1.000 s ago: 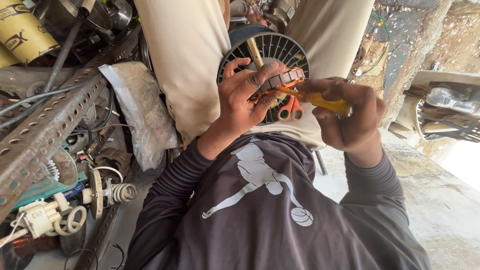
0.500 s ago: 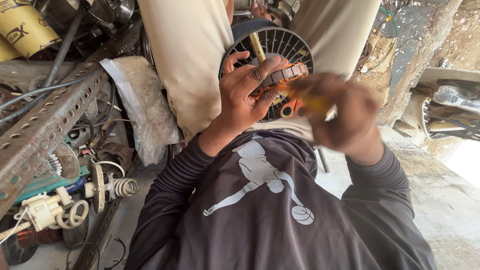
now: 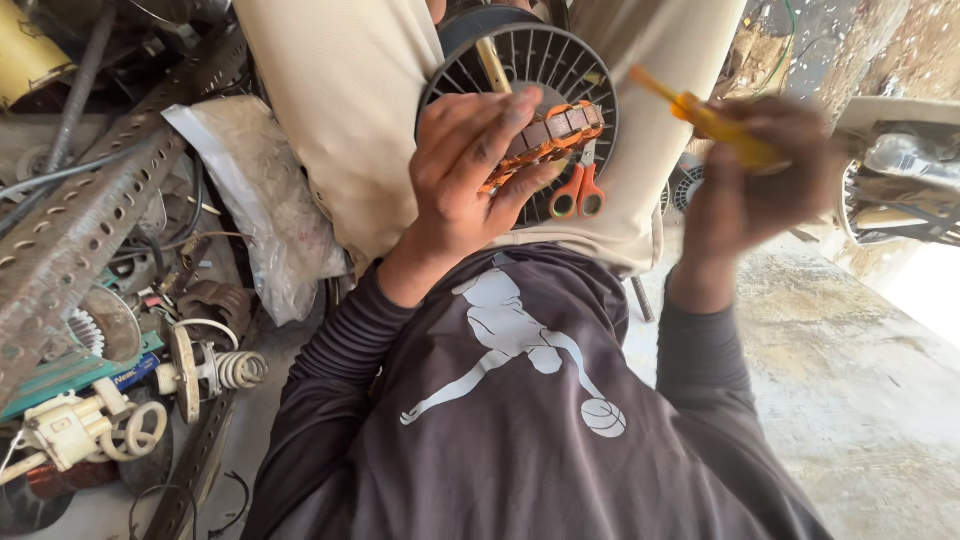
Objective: The person sits on the floor and works on a fan motor rotor, using a small tool to adjust or secure the copper windings and insulation. They repeatedly manipulate the rotor and use a yellow-handled tool to press or shape components on the stator.
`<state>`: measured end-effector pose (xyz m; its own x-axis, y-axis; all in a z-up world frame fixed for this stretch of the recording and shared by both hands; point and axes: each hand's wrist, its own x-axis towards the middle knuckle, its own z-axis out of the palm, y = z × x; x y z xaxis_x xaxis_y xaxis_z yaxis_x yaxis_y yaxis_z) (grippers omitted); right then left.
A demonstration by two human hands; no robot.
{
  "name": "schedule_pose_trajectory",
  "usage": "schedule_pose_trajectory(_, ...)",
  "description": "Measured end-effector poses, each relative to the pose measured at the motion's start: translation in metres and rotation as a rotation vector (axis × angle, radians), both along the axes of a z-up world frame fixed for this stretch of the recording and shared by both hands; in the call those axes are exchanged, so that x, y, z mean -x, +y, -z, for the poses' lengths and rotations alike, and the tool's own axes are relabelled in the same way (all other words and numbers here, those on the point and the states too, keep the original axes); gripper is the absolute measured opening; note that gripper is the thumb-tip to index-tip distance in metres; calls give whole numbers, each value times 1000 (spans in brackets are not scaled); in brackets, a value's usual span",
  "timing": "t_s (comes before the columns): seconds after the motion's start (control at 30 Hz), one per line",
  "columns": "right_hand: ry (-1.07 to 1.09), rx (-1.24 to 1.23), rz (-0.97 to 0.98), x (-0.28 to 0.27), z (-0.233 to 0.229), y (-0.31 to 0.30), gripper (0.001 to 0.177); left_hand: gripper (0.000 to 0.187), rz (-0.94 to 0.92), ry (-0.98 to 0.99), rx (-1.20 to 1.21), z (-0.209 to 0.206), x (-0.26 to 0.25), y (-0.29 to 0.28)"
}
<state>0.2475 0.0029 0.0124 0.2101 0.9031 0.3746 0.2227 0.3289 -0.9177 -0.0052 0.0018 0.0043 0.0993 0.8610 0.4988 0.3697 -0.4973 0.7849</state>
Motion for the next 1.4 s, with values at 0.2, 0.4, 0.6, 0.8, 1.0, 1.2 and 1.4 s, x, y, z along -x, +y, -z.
schedule_pose_trajectory(0.2, -514, 143, -71, 13, 38, -42, 21, 30, -62, 174, -146, 0, 5, -3)
schedule_pose_trajectory(0.4, -647, 211, -185, 22, 15, -37, 22, 20, -70, 312, -136, -3, 7, -9)
schedule_pose_trajectory(0.6, -776, 191, -419, 43, 6, -36, 30, 16, -93, 306, -119, -3, 4, -11)
schedule_pose_trajectory(0.8, -817, 206, -470, 44, -1, -30, 24, 13, -73, 302, -94, -14, 5, -10)
schedule_pose_trajectory(1.0, -201, 511, -392, 41, -27, -32, 15, 16, -89, 159, 14, -16, -5, -11)
schedule_pose_trajectory(1.2, -220, 293, -329, 34, -41, 3, 12, 27, -24, 75, 57, -6, -6, -11)
schedule_pose_trajectory(1.4, -399, -21, -418, 45, -27, 36, 14, 28, 91, 66, 64, 6, 3, -10)
